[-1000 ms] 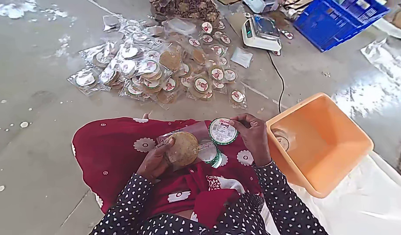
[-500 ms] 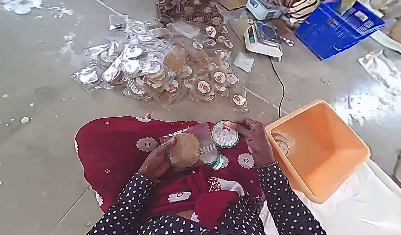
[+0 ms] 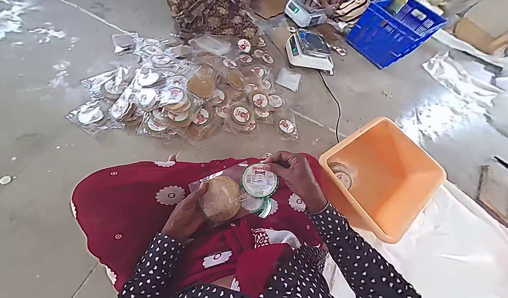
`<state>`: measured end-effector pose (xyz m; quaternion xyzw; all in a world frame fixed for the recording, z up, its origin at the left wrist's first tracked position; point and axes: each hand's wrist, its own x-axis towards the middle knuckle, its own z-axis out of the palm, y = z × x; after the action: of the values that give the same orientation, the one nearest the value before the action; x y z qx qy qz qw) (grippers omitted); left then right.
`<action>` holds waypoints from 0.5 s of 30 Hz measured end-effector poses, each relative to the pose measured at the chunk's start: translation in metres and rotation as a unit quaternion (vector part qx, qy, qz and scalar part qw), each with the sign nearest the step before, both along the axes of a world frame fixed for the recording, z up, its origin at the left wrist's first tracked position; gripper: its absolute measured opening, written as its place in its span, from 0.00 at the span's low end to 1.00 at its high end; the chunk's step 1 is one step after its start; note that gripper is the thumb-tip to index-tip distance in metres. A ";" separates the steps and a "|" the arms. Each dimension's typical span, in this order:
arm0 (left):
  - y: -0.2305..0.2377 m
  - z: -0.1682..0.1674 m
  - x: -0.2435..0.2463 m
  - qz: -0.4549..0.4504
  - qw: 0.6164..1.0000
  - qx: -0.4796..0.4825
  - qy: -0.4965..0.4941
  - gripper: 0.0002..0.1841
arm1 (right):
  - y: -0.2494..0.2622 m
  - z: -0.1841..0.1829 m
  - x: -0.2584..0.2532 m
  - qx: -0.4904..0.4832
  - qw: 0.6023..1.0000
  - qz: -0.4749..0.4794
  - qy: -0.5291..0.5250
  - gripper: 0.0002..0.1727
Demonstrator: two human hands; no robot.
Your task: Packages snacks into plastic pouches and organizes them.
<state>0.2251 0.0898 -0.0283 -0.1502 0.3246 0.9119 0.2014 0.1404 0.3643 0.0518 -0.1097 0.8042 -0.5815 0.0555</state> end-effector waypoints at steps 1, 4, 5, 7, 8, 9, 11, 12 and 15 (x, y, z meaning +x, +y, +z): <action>-0.002 -0.005 -0.001 -0.005 1.000 0.022 0.006 0.22 | -0.008 -0.004 0.001 -0.023 0.999 0.011 -0.020 0.04; -0.002 -0.005 -0.001 0.001 1.000 0.027 0.010 0.21 | -0.034 -0.020 0.008 -0.081 0.992 0.023 -0.090 0.04; -0.003 -0.006 -0.001 0.000 0.999 0.036 0.015 0.21 | -0.042 -0.024 0.011 -0.088 0.990 0.027 -0.106 0.04; -0.003 -0.003 -0.001 0.006 1.000 0.027 0.011 0.21 | -0.052 -0.024 0.017 -0.058 0.990 0.053 -0.113 0.03; -0.002 0.002 0.000 0.012 1.000 0.011 -0.004 0.21 | -0.054 -0.023 0.019 -0.035 0.992 0.069 -0.102 0.07; -0.001 0.005 0.000 0.015 1.000 0.001 -0.014 0.22 | -0.053 -0.020 0.021 -0.017 0.993 0.081 -0.084 0.11; -0.002 0.006 0.001 0.012 1.000 -0.002 -0.012 0.22 | -0.051 -0.015 0.024 -0.021 0.995 0.074 -0.060 0.19; -0.004 0.004 0.001 0.009 1.000 0.006 0.001 0.23 | -0.050 -0.014 0.025 -0.036 0.996 0.063 -0.059 0.23; -0.001 0.003 0.000 0.000 0.999 -0.006 0.039 0.25 | -0.043 -0.013 0.027 -0.029 0.993 0.102 -0.055 0.16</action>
<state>0.2249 0.0887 -0.0258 -0.1158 0.3377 0.9150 0.1881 0.1671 0.3214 0.0389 -0.1607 0.7672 -0.6013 0.1550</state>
